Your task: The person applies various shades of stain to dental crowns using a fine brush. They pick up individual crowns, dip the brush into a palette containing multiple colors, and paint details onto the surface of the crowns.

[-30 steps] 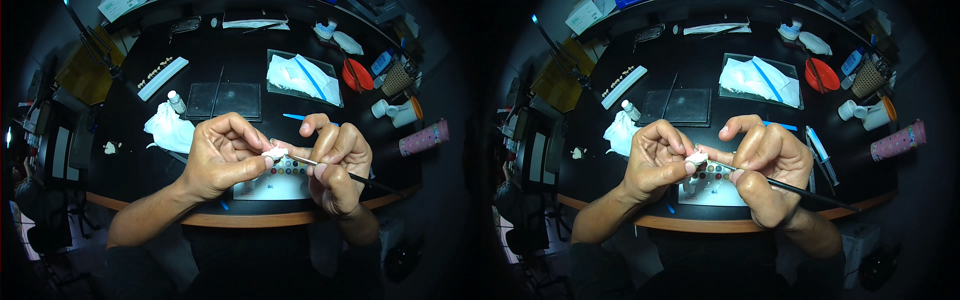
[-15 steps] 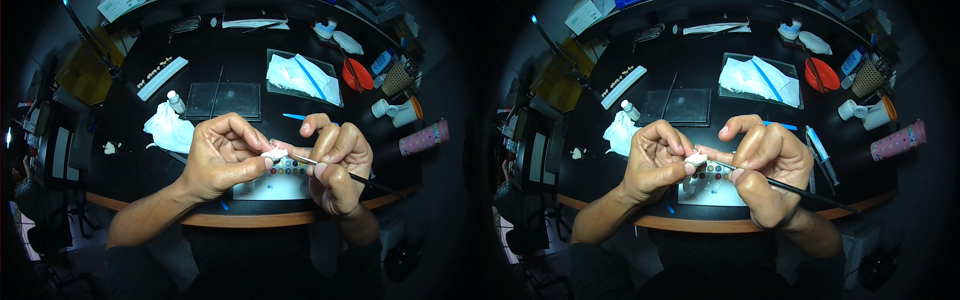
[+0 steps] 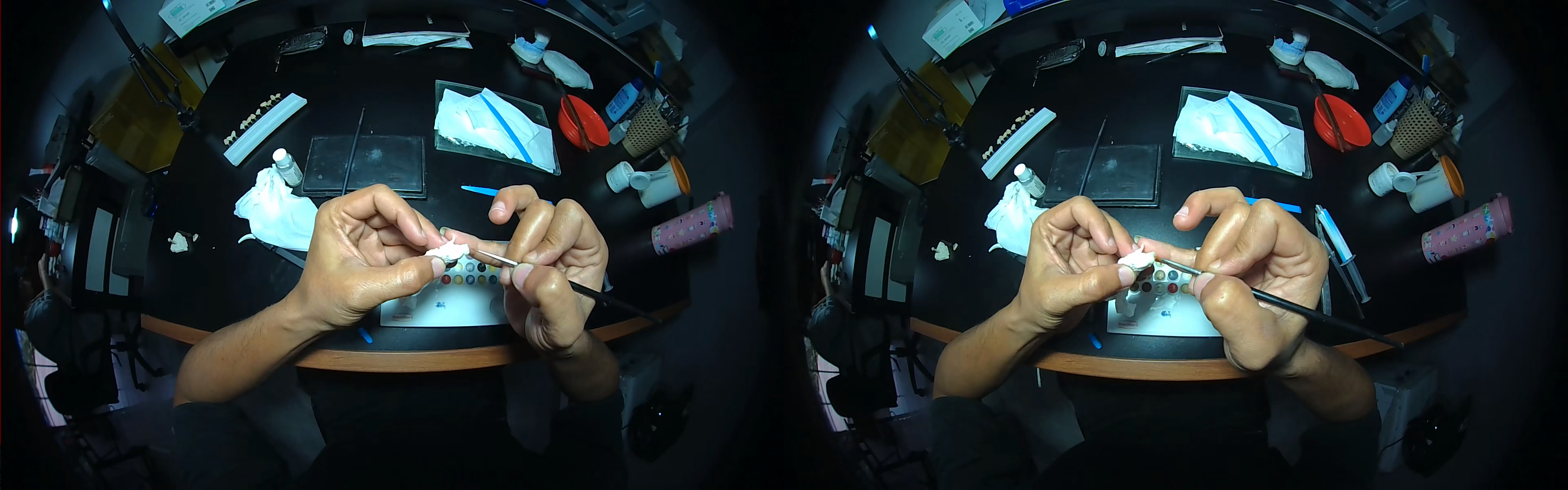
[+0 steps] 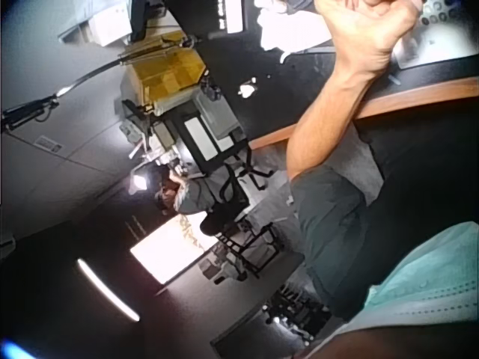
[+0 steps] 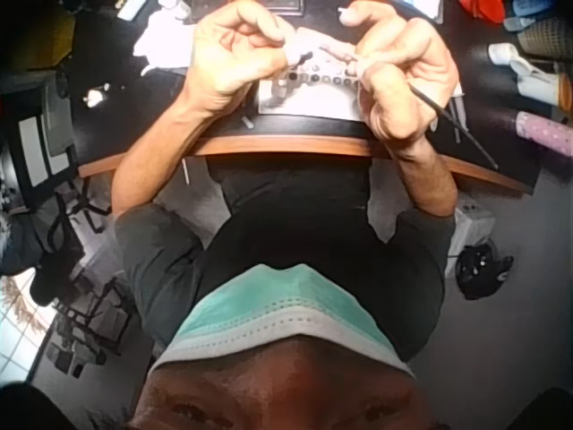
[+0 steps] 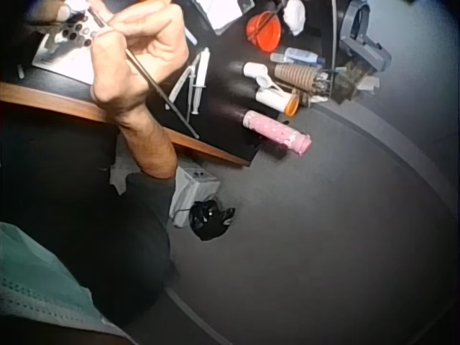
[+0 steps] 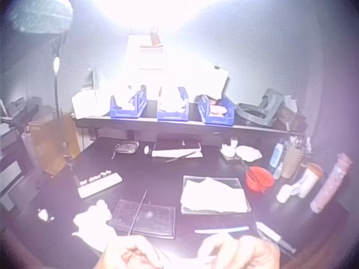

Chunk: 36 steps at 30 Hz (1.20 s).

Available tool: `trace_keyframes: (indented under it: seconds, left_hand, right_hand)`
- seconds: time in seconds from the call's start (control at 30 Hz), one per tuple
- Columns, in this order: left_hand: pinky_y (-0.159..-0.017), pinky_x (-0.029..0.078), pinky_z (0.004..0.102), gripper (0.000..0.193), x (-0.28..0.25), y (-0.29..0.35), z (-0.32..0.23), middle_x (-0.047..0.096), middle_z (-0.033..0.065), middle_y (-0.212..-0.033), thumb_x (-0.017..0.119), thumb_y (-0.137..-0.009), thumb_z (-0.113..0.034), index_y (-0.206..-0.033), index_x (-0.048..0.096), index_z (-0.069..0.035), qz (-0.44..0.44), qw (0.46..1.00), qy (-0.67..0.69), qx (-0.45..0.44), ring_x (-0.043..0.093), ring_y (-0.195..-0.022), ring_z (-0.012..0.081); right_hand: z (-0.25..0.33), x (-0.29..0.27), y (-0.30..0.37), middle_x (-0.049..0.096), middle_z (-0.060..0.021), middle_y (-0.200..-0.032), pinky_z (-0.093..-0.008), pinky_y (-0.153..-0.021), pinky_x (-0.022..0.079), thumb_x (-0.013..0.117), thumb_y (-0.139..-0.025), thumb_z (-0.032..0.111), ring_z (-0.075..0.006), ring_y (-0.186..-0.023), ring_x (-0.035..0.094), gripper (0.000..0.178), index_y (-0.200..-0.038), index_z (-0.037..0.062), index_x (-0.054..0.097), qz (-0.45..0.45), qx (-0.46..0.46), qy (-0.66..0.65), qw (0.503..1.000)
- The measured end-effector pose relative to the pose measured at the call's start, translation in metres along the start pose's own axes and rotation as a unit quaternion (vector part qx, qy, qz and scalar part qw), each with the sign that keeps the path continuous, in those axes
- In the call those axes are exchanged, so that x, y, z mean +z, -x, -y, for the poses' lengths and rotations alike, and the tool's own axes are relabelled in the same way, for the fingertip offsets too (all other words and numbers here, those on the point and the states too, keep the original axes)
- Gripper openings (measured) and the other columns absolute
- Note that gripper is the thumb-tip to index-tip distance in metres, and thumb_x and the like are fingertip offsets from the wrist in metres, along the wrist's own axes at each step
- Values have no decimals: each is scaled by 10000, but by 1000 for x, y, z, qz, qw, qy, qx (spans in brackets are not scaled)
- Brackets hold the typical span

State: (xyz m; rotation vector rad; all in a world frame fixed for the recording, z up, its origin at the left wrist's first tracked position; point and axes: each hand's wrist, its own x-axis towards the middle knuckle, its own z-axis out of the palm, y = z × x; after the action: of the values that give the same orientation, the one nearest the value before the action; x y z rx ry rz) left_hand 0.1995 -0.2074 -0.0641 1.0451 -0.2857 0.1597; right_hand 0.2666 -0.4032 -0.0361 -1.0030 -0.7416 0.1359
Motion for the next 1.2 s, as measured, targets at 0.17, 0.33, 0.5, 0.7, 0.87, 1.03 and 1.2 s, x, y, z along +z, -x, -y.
trace_keyframes:
  seconds: [0.17, 0.33, 0.5, 0.7, 0.87, 1.03, 1.2]
  left_hand:
    - [-748, 623, 249, 271, 0, 0, 1, 717, 178, -965, 732, -823, 148, -978, 578, -14, -11, 1000, -9, -1, 732, -839, 145]
    - [-775, 644, 293, 206, 4, 2, 0, 723, 184, -975, 706, -868, 92, -1007, 588, -4, -47, 998, -2, -36, 764, -876, 194]
    - [-834, 665, 358, 161, 0, -1, -3, 729, 199, -991, 687, -908, 31, -1037, 593, 8, -39, 993, 67, -88, 780, -919, 235]
    - [-863, 665, 370, 144, -1, -1, -4, 740, 228, -990, 657, -939, -17, -1066, 598, 17, -33, 985, 117, -121, 786, -905, 248]
    - [-839, 669, 355, 145, -3, -2, -3, 745, 248, -980, 620, -951, -30, -1084, 599, 22, -36, 980, 148, -128, 789, -875, 251]
    - [-863, 671, 381, 142, -9, -3, 1, 724, 272, -1022, 607, -961, 2, -1093, 605, 55, -16, 977, 176, -123, 777, -938, 292]
    - [-893, 672, 406, 139, -11, -2, 2, 703, 294, -1065, 609, -966, 38, -1097, 608, 83, 4, 973, 201, -117, 762, -1008, 335]
  right_hand:
    - [-4, -3, 1, 586, -74, -606, -458, -982, 535, 521, -735, -88, -79, -617, 530, 163, -795, 64, 536, -4, -7, 13, 1000]
    - [-6, -3, -1, 601, -69, -618, -464, -973, 506, 545, -747, -68, -75, -590, 523, 143, -805, 63, 551, -29, -6, 3, 1000]
    - [-8, -4, -1, 612, -69, -633, -466, -979, 501, 568, -769, -69, -80, -607, 548, 138, -824, 57, 564, -35, 0, 8, 999]
    - [-11, -6, -1, 623, -66, -661, -461, -968, 505, 614, -805, -53, -86, -632, 559, 124, -847, 54, 568, -19, -32, 37, 999]
    - [-14, -4, 3, 625, -58, -669, -455, -937, 514, 677, -809, -37, -92, -644, 563, 136, -850, 48, 579, 6, -83, 87, 993]
    - [-13, -2, 3, 637, -55, -677, -449, -919, 517, 713, -804, -44, -100, -660, 588, 129, -821, 38, 614, 14, -113, 108, 988]
    - [-10, -3, -4, 634, -53, -676, -454, -918, 513, 705, -799, -59, -118, -705, 607, 136, -818, 41, 616, 45, -142, 144, 978]
